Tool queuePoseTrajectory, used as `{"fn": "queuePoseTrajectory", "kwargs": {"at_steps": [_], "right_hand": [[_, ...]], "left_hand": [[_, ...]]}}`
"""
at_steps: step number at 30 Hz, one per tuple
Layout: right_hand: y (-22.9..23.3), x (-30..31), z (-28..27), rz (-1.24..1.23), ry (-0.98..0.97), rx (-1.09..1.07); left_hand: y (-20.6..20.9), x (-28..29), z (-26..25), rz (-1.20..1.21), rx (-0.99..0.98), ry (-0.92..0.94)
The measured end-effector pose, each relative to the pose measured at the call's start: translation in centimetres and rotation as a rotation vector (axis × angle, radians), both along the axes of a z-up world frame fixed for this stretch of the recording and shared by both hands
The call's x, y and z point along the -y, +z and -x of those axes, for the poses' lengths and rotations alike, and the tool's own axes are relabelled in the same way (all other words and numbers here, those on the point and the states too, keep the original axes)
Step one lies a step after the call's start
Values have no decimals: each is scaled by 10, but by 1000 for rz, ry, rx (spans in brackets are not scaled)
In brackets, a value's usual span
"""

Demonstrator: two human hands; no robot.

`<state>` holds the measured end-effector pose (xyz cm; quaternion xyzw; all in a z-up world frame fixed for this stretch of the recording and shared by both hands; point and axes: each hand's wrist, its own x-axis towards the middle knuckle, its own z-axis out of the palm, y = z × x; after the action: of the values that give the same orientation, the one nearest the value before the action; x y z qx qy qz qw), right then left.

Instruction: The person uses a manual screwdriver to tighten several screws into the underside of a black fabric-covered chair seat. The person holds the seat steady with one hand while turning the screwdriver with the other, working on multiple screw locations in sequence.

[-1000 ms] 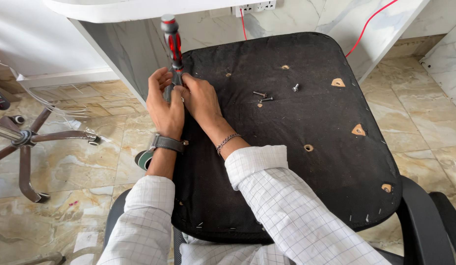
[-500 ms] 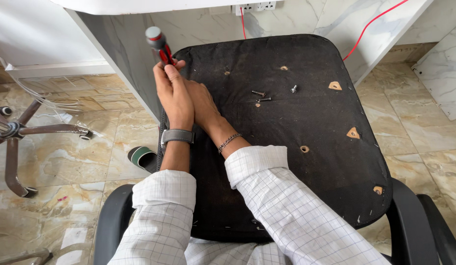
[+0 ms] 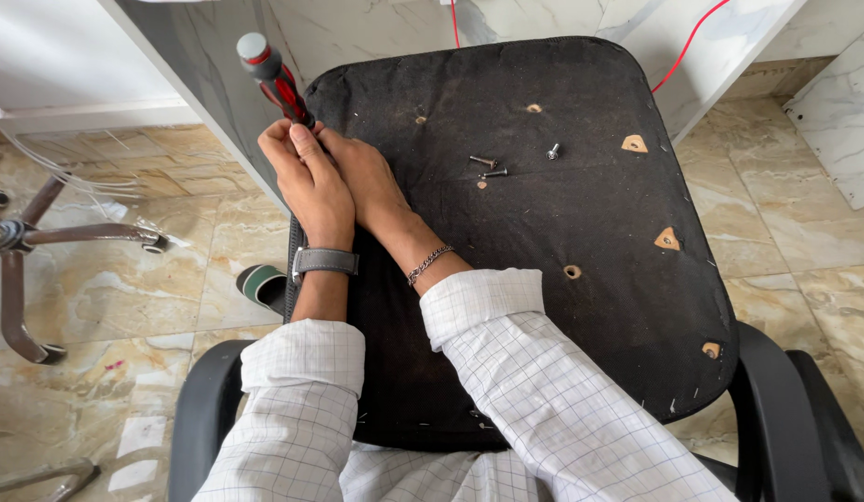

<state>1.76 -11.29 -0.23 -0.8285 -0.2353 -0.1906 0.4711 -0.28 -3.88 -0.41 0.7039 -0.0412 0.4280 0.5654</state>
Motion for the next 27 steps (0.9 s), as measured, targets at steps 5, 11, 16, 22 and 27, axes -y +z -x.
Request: {"fn": "queuePoseTrajectory", "kwargs": {"at_steps": [5, 11, 16, 22, 27], "right_hand": [[0, 1, 0, -12, 0, -62], [-2, 6, -4, -214, -12, -21], [-12, 4, -14, -89, -73, 124], [-15, -1, -16, -26, -128, 235], [-10, -1, -11, 30, -114, 271]], "left_hand": [[-2, 0, -1, 8, -45, -10], [2, 4, 3, -72, -102, 5], [4, 1, 5, 20, -256, 37], [2, -2, 4, 11, -68, -62], [-1, -4, 3, -1, -72, -5]]}}
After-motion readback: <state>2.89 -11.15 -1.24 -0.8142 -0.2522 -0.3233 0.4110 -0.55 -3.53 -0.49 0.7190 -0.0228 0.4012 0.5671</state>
